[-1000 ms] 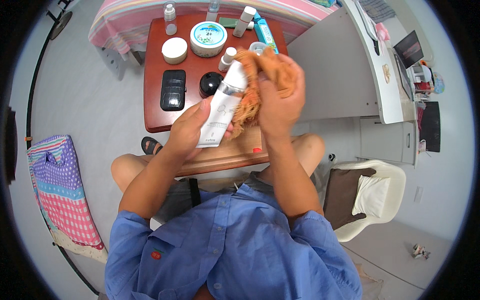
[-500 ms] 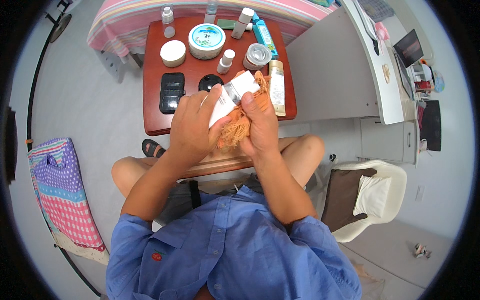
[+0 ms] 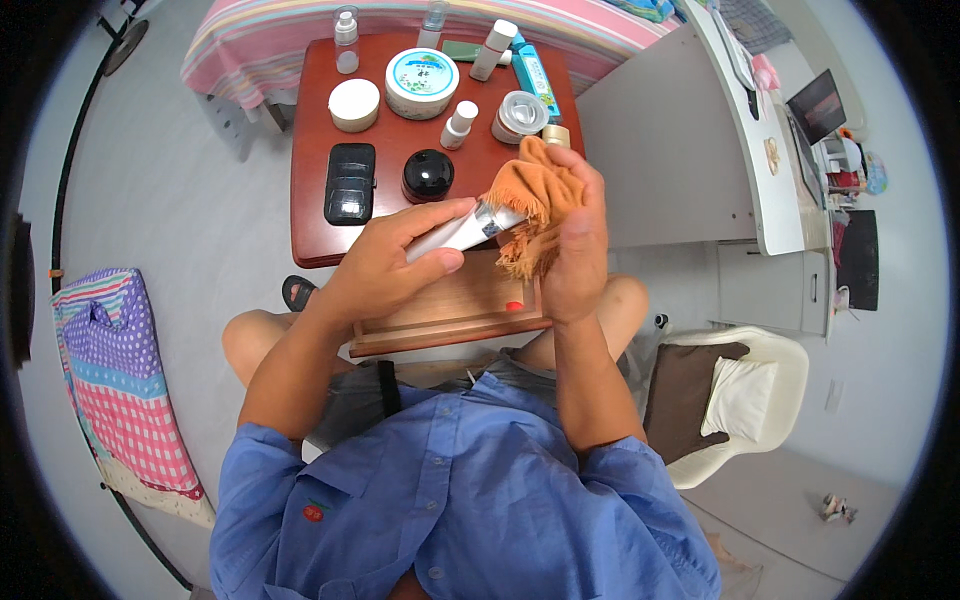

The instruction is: The person wipes cosmetic bottles and tubes using a cloth.

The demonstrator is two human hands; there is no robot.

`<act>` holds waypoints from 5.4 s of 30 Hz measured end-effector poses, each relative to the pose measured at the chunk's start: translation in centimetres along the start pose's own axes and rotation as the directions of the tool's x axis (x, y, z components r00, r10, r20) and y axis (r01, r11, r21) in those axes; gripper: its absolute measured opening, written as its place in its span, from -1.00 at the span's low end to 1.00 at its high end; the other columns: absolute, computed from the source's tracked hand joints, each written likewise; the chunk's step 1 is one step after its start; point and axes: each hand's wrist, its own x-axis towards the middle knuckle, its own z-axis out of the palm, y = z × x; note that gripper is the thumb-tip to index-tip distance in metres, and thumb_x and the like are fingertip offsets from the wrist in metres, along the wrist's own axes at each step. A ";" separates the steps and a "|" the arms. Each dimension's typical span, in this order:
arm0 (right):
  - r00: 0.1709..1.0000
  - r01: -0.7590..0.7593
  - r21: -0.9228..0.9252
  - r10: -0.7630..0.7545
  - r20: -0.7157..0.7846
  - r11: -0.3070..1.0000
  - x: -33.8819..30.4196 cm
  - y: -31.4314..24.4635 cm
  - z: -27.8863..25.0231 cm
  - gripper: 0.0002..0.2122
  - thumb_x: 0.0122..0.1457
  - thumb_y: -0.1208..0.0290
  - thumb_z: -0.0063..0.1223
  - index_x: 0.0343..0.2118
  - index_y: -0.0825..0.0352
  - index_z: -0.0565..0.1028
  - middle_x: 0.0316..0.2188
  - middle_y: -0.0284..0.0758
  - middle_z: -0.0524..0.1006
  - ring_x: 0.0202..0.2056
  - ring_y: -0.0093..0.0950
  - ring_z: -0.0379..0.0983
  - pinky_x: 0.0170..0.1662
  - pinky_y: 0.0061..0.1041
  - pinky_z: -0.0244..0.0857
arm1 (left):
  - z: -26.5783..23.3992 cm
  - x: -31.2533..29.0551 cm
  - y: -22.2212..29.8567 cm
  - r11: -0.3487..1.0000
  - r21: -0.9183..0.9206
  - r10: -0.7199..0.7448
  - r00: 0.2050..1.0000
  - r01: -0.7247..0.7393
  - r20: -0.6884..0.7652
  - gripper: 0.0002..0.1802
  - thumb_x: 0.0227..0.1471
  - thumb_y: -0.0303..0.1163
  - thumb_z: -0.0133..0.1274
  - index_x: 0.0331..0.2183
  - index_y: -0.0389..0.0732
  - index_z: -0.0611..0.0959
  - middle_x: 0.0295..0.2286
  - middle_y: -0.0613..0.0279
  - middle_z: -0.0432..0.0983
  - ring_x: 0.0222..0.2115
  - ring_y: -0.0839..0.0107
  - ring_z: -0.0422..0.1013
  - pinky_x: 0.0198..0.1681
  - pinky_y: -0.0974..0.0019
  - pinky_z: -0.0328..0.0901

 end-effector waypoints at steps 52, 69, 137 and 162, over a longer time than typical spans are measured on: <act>0.927 -0.366 -0.459 0.271 -0.260 0.810 -5.0 6.2 4.0 -0.59 0.14 0.51 0.25 0.02 0.37 0.34 -0.14 -0.28 0.51 -0.11 -0.52 0.46 -0.01 -0.47 0.37 | 0.6 1.0 -0.3 0.574 -0.788 -0.141 0.920 -0.224 -0.364 -0.39 0.34 -0.01 -0.07 0.12 -0.37 0.39 -0.03 0.06 0.46 -0.03 0.38 0.42 0.09 0.26 0.32; 0.956 -0.205 -0.409 0.092 -0.279 0.889 -1.2 2.9 3.8 -0.57 0.14 0.50 0.25 0.04 0.34 0.35 -0.14 -0.32 0.50 -0.11 -0.54 0.45 -0.01 -0.48 0.37 | 3.2 0.3 -1.6 0.528 -0.847 -0.212 0.976 0.068 -0.054 -0.47 0.40 -0.15 -0.14 0.21 -0.31 0.34 0.02 0.18 0.44 0.03 0.50 0.37 0.09 0.35 0.31; 0.932 -0.317 -0.242 0.254 -0.257 0.917 0.3 0.3 -2.6 -0.65 0.47 0.19 -0.19 0.08 0.39 0.37 -0.11 -0.31 0.49 -0.12 -0.59 0.44 -0.02 -0.56 0.36 | 2.5 -0.1 -2.4 0.987 0.133 0.090 0.996 -0.090 0.002 -0.57 0.34 -0.17 -0.11 0.00 -0.33 0.54 -0.30 -0.04 0.52 -0.26 0.00 0.47 -0.15 0.09 0.34; 0.987 -0.065 -0.690 -0.054 -0.149 0.721 -2.5 2.2 2.3 -0.46 0.12 0.48 0.21 0.14 0.39 0.25 0.02 -0.23 0.36 0.08 -0.42 0.33 0.18 -0.40 0.23 | 3.6 0.5 -2.1 0.859 -0.506 -0.217 0.950 0.078 -0.223 -0.45 0.24 -0.18 0.13 0.09 -0.37 0.45 -0.18 0.16 0.56 -0.20 0.53 0.47 -0.12 0.42 0.38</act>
